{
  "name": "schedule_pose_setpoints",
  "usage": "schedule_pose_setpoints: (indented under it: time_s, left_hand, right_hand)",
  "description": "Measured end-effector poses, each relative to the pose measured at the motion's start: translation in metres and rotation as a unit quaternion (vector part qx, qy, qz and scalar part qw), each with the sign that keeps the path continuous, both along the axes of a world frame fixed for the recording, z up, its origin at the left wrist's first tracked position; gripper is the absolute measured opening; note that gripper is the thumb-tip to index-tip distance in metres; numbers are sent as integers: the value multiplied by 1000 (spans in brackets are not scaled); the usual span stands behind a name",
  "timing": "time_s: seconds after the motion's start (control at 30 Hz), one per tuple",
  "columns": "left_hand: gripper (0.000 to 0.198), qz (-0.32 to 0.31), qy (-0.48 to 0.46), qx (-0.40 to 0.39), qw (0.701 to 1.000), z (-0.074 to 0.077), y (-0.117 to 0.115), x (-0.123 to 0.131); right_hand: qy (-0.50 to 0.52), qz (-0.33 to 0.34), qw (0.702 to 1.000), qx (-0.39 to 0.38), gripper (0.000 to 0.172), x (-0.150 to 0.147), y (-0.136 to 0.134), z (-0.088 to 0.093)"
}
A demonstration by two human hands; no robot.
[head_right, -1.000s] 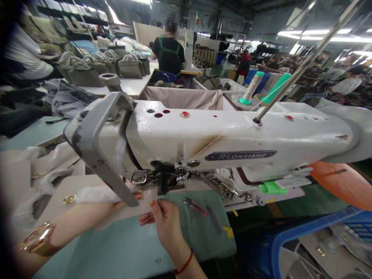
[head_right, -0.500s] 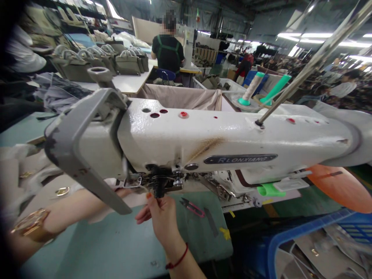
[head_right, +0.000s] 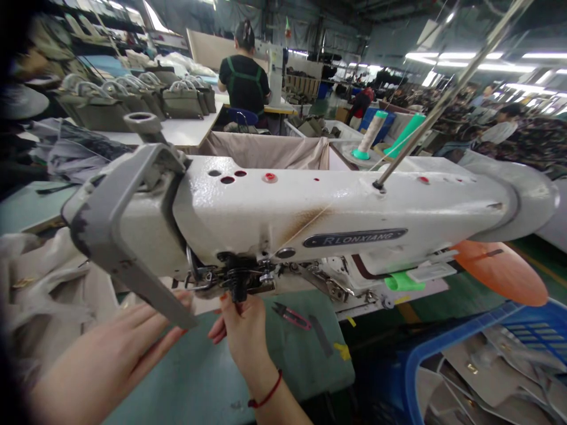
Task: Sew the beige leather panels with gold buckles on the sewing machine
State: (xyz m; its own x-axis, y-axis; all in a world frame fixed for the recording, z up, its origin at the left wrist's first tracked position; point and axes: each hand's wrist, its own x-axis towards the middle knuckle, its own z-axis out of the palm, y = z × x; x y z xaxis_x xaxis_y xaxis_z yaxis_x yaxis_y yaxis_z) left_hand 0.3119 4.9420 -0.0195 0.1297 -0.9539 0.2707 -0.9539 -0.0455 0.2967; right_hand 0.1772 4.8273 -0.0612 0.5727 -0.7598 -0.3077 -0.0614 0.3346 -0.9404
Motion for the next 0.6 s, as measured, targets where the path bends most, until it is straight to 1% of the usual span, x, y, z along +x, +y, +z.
schedule_pose_setpoints:
  time_s: [0.03,0.07,0.1,0.13,0.17,0.2,0.23,0.27,0.3,0.33,0.37,0.4,0.43,0.47,0.53,0.6]
  left_hand:
    - [32,0,13,-21,1000,-9,10,-11]
    - [29,-3,63,-37,997,-20,17,-23]
    - [21,5,155,-31,987,-31,19,-34]
    - [18,29,269,10,963,-42,18,-43]
    - [23,48,389,45,919,-52,12,-51]
    - [31,69,508,50,857,-60,4,-56]
    - [36,83,607,56,788,-66,-7,-59]
    - [37,84,683,38,724,-69,-18,-60]
    - [36,84,739,15,668,-70,-28,-59]
    - [35,79,775,-5,627,-69,-36,-58]
    - [35,73,797,-24,600,-66,-43,-56]
    - [37,71,809,-31,583,-64,-47,-54]
    - [38,74,816,-30,573,-61,-49,-52]
    - [40,82,817,-25,570,-60,-50,-50]
    - [38,108,812,-17,574,-60,-48,-47]
    - [35,131,799,-15,587,-63,-45,-43]
  right_hand:
    - [1,-1,1000,-2,52,0,0,-1]
    - [2,-1,1000,-4,50,1,0,-3]
    - [5,-3,1000,-10,49,1,0,-4]
    - [10,0,1000,-19,47,1,0,-5]
    - [15,5,999,-28,47,1,0,-6]
    - [18,11,999,-36,48,2,0,-6]
    - [22,17,999,-43,48,2,-1,-7]
    - [25,21,998,-49,48,2,-2,-7]
    - [28,23,998,-56,48,2,-3,-6]
    - [30,22,997,-64,48,2,-3,-6]
    - [30,22,997,-73,47,1,-4,-6]
    - [27,25,996,-80,47,0,-4,-6]
    - [23,27,996,-86,46,-1,-5,-6]
    - [17,32,995,-89,45,-3,-5,-6]
    - [-1,42,995,-86,43,-8,-5,-6]
    - [-17,46,996,-78,41,-13,-4,-6]
